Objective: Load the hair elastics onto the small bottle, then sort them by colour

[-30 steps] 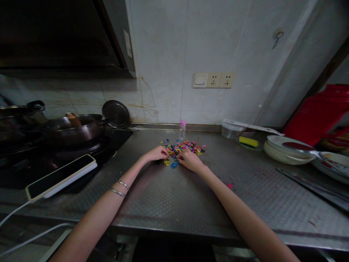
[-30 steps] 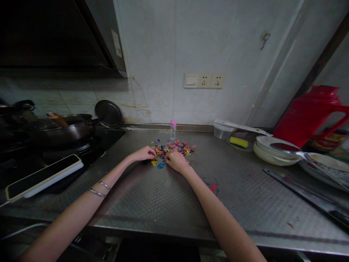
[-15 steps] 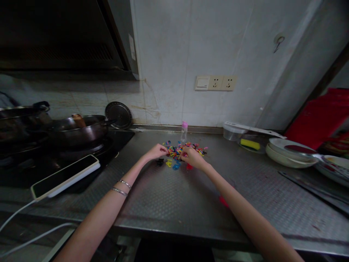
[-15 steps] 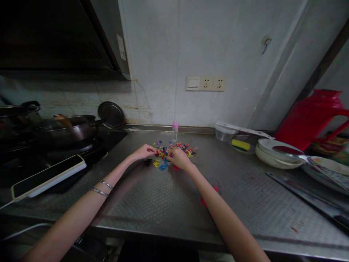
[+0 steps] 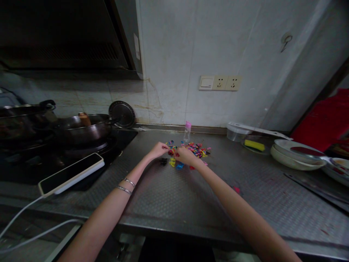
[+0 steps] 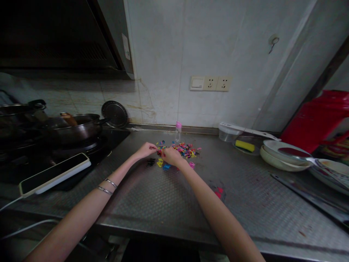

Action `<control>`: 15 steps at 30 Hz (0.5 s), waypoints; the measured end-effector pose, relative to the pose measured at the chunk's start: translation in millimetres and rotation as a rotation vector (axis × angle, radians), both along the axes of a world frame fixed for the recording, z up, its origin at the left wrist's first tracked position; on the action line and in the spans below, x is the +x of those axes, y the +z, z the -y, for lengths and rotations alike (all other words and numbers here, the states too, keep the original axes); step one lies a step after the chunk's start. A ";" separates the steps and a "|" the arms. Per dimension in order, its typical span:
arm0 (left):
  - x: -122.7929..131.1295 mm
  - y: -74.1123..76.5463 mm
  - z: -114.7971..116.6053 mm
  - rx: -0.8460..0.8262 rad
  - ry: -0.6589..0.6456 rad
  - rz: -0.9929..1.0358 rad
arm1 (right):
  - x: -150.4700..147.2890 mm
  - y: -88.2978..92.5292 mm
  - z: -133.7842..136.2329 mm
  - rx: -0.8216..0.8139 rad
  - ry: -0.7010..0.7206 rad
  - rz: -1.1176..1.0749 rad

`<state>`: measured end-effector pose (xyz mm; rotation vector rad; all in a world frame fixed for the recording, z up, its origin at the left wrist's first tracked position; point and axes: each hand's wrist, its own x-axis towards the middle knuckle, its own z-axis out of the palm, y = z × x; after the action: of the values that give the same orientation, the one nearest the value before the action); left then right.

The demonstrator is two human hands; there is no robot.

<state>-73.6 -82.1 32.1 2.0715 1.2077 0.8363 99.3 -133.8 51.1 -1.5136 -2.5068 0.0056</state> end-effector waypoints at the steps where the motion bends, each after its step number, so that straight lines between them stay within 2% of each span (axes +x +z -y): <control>1: 0.6 0.1 0.6 0.004 -0.007 -0.008 | 3.4 -0.1 -0.6 -0.002 0.018 -0.021; 4: 3.6 -1.2 1.9 0.017 -0.017 -0.042 | 21.0 -1.1 -1.0 0.018 0.037 -0.124; 11: 25.3 -7.1 12.6 0.151 -0.087 -0.235 | 72.1 -12.7 9.0 0.037 -0.071 -0.313; 15: 41.5 -3.4 27.0 0.204 -0.135 -0.361 | 87.1 -17.6 11.1 0.019 -0.145 -0.366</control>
<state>-32.1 -109.2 28.7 2.5202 1.1846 0.5558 186.4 -144.8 33.5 -1.5236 -2.1040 0.2151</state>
